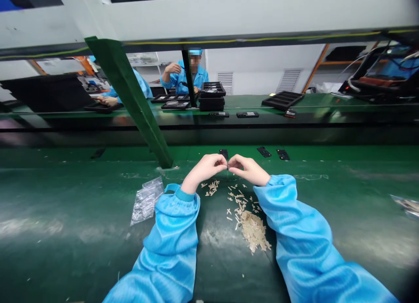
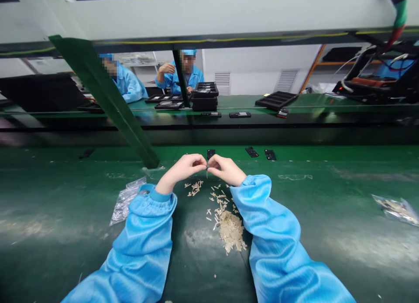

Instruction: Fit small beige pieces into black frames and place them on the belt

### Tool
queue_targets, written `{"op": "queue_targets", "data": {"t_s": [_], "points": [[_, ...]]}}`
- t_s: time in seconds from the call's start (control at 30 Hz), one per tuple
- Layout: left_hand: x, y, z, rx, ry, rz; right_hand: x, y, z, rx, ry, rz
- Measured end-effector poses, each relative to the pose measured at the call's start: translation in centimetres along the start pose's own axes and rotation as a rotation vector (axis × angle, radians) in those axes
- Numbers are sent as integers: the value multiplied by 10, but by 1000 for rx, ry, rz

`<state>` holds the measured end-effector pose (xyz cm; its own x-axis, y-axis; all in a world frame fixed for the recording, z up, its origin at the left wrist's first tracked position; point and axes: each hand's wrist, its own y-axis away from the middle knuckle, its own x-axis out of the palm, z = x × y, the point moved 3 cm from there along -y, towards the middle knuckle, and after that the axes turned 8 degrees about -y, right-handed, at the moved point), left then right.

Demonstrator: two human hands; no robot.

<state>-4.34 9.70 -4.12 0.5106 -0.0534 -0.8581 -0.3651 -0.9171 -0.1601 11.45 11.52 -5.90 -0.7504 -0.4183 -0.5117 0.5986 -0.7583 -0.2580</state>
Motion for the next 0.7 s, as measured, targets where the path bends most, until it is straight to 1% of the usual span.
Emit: {"op": "queue_targets", "data": {"t_s": [0.13,0.3,0.4,0.47,0.6,0.7], "points": [[-4,1,-3,-18,-15,-6,12,-4,-5,21,-166,-38],[-3,0,9,-25,-87,38,15,-5,-13,50,-226,-62],[2,1,16,-36,-136,117,15,-5,-17,59,-176,-70],[5,1,15,-34,-147,160,16,-5,-17,57,-115,-66],[3,0,9,-20,-153,184,19,-4,-13,32,11,-13],[5,0,11,-46,-197,194,22,-5,-11,20,100,56]]}}
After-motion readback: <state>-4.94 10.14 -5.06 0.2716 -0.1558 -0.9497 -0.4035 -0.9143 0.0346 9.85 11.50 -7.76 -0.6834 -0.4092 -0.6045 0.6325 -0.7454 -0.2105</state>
